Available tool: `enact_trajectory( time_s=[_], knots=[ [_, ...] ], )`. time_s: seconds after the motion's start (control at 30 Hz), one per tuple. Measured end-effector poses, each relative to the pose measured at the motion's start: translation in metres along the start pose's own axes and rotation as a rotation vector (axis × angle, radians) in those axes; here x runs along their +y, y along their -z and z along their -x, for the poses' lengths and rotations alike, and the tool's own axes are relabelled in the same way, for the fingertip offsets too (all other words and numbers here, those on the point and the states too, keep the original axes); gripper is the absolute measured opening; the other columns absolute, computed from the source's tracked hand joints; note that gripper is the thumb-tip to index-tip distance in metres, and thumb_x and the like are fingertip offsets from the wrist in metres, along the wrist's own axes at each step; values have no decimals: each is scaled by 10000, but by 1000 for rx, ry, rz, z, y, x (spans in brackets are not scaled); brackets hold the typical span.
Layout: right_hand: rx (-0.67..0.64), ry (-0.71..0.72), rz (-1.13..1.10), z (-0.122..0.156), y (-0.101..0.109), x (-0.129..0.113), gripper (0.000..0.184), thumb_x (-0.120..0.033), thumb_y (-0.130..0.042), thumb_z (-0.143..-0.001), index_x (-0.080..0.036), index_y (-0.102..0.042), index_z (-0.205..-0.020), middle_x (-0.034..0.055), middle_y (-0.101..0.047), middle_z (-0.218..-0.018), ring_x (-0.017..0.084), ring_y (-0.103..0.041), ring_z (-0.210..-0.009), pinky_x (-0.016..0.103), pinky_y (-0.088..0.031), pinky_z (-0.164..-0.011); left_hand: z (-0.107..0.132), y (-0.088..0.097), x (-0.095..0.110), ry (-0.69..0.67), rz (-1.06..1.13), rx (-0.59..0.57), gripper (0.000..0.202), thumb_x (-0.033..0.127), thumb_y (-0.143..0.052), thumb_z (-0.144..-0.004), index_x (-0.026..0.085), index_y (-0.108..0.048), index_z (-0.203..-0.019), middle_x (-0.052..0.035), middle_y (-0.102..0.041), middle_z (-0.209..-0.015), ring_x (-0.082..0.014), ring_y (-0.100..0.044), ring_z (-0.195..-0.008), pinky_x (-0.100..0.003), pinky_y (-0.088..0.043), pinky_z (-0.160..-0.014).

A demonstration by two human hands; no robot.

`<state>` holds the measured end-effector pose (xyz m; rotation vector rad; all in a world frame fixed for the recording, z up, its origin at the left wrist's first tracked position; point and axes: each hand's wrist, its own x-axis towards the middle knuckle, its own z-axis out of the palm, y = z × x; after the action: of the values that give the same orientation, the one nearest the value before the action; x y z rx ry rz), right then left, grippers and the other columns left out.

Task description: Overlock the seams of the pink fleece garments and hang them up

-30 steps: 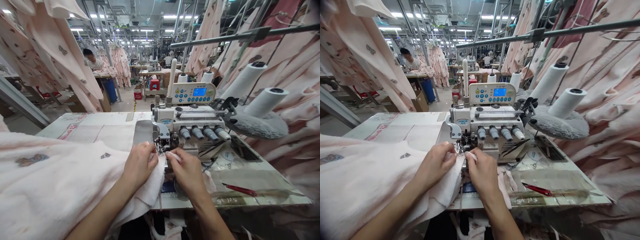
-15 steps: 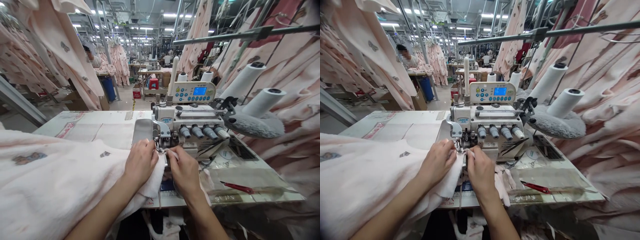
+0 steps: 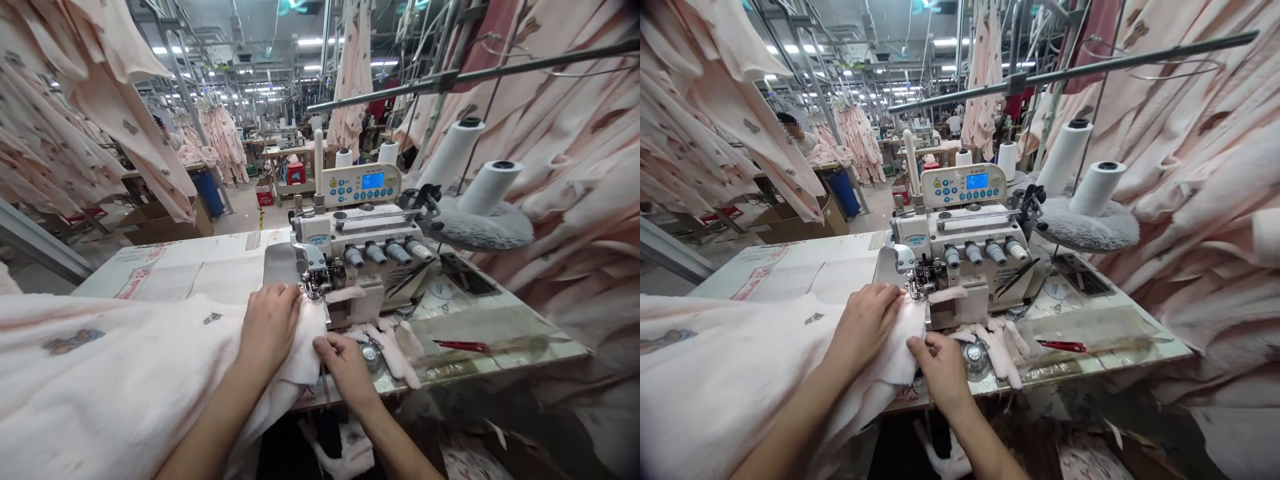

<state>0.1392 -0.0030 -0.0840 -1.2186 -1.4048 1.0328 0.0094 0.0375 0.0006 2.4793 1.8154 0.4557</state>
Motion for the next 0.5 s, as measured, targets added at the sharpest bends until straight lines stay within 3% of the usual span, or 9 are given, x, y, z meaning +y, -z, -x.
enact_trajectory(
  time_s=[0.1, 0.2, 0.33, 0.4, 0.5],
  knots=[
    [85, -18, -66, -5, -2, -13, 408, -459, -498, -854, -129, -618, -646, -13, -523, -563, 119, -460, -544, 209, -361, -483, 0, -5, -1, 14, 92, 41, 185, 221, -394, -916, 187, -573, -881, -57, -613, -904, -223, -543, -901, -356, -409, -790],
    [158, -17, -156, -4, 5, -18, 349, -425, -516, -858, -131, -688, -934, 26, -636, -743, 147, -540, -663, 212, -421, -548, 0, -10, -2, 29, 149, 95, 154, 232, -435, -904, 188, -566, -836, -48, -616, -902, -222, -543, -896, -359, -410, -793],
    [121, -63, -193, 4, 14, -7, 501, -359, -521, -875, -221, -460, -1353, 11, -671, -763, 113, -517, -560, 188, -397, -467, 1, -14, -3, 23, 157, 111, 147, 228, -443, -901, 191, -563, -822, -41, -616, -889, -228, -542, -898, -375, -404, -791],
    [94, -47, -144, 5, 17, -1, 493, -336, -500, -890, -264, -428, -1372, 7, -691, -790, 109, -531, -551, 191, -412, -477, 1, -15, -3, 14, 160, 112, 140, 222, -449, -897, 192, -561, -818, -38, -615, -881, -227, -544, -895, -374, -406, -783],
    [57, 30, -79, 0, 19, -2, 372, -287, -501, -885, -291, -574, -1249, 31, -677, -1112, 163, -620, -900, 257, -479, -778, -4, -17, -6, 3, 175, 117, 140, 227, -454, -893, 193, -558, -806, -35, -615, -871, -220, -550, -878, -369, -412, -773]
  ],
)
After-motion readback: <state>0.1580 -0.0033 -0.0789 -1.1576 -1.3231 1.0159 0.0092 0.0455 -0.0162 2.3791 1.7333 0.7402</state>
